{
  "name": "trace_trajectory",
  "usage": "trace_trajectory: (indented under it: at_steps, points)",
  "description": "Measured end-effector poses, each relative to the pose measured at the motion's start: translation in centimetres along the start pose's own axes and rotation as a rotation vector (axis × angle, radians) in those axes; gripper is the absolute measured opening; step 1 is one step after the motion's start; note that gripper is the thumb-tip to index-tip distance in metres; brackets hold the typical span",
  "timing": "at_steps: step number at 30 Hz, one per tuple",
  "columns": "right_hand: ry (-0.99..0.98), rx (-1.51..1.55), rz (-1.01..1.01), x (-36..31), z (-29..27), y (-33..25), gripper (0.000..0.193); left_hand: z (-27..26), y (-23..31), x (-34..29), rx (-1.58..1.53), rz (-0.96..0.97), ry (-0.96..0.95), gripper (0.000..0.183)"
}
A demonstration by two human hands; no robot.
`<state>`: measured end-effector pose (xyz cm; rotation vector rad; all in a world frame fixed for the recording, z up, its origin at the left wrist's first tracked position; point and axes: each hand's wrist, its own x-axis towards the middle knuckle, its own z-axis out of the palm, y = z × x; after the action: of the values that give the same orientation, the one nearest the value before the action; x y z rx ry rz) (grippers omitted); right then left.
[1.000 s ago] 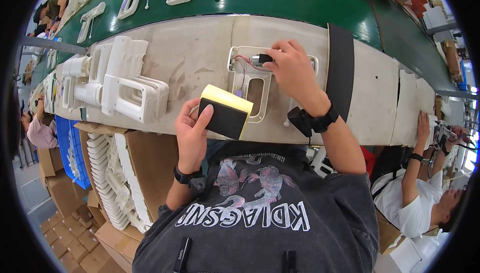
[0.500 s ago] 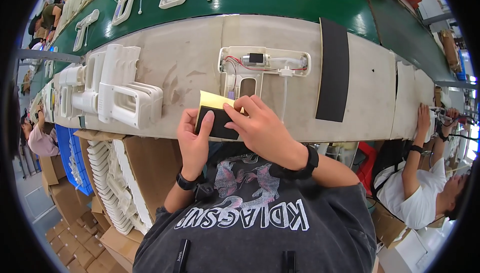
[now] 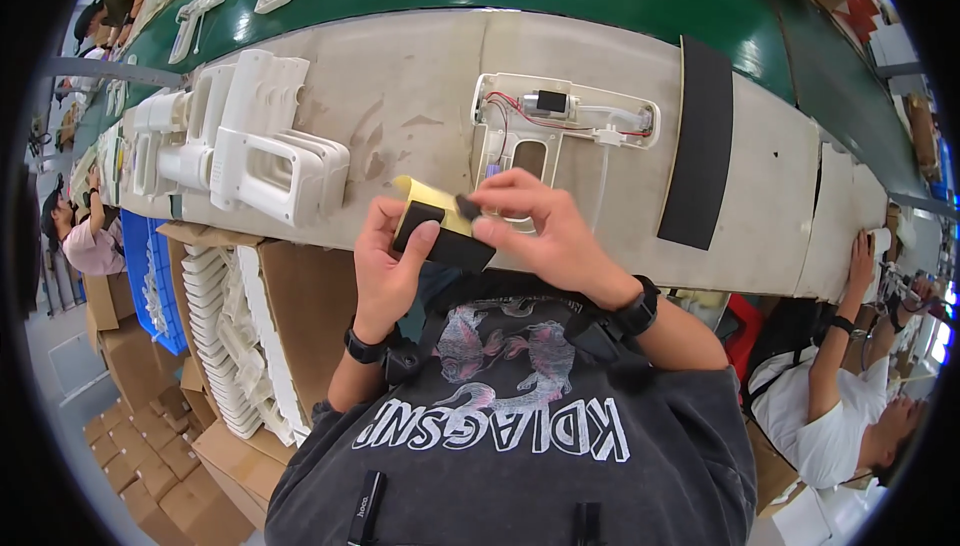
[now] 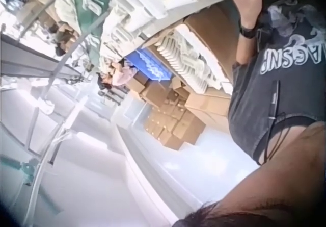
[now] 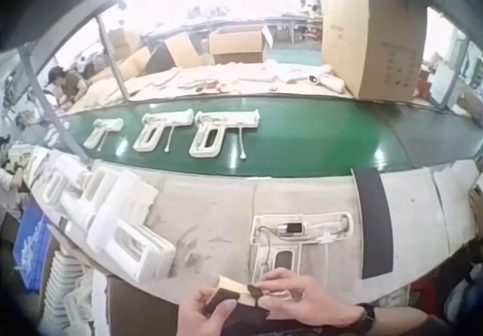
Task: The person moves a cardboard box, picks up a plastic housing, and places it on the workbench. They peel the backing from a foam pad, press it onto a motor inside the housing, and fit a second plastic housing piece over the first.
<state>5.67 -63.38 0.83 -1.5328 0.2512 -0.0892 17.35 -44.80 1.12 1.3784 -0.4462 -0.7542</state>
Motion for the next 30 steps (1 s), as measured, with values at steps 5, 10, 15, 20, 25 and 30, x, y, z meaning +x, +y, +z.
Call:
trace_trajectory:
  at_steps: [5,10,15,20,25,30]
  points:
    - [0.285,-0.266,-0.156,1.3,-2.4,-0.2,0.034,-1.1,-1.3,-0.4,-0.024,-0.033,0.16,0.019]
    - [0.106,-0.86,-0.292,2.1,-3.1,0.5,0.045,-2.3,-1.8,-0.1,-0.196,-0.09,0.317,0.018]
    - [-0.141,-1.041,-0.413,3.6,-3.7,-0.1,0.055,-2.9,-2.1,0.8,-0.244,-0.037,0.412,0.019]
    - [-0.165,-1.039,-0.423,4.2,-3.6,-0.2,0.058,-2.3,-4.2,3.8,-0.198,0.002,0.497,0.035]
    - [-0.179,-1.003,-0.334,3.7,-3.8,-1.3,0.059,-2.0,-3.9,3.1,0.862,0.171,0.419,0.063]
    - [0.033,-0.847,-0.288,1.8,-5.6,-2.7,0.053,-1.9,1.2,-1.8,0.817,0.206,0.146,0.032]
